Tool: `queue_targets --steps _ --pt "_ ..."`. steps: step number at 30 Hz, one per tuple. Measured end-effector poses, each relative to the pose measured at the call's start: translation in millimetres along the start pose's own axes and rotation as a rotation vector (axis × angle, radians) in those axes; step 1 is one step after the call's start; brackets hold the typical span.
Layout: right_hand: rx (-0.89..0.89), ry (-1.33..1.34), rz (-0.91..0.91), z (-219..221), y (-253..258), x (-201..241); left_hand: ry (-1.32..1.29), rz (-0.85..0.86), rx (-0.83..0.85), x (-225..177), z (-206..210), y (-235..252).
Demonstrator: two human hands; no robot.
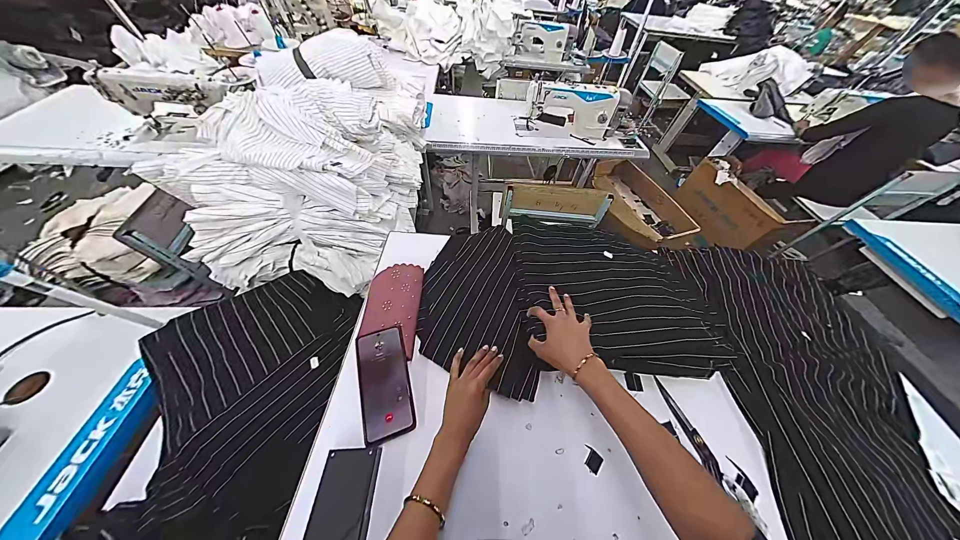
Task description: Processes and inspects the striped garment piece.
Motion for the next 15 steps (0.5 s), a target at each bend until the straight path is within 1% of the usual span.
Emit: queue_targets --steps 4,8,11,15 --pt "-0.057 0.026 0.005 -2.4 -3.8 -38.5 -0.031 -0.012 -0.049 0.4 -1.5 0.4" --pt "-0.091 0.007 0.008 3.7 -8.6 -53.9 -0.058 -0.043 -0.164 -0.2 -7.5 9.1" --pt "-0.097 0.019 0.014 4.9 -11.8 -53.4 -0.014 -0.039 -0.191 -4.6 -24.7 38.8" --pt "-0.086 0.079 -0.013 10.2 -11.9 -53.2 0.070 0.065 -0.181 -14.2 -52.1 101.5"
Point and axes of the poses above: each hand's wrist, its own y-axis towards the middle knuckle, its own z-axis out of the palm, x = y × z, the point moved 2 cm from there along y, towards the middle knuckle, and after that the axes turned 13 degrees about z, right-handed, at the moved point
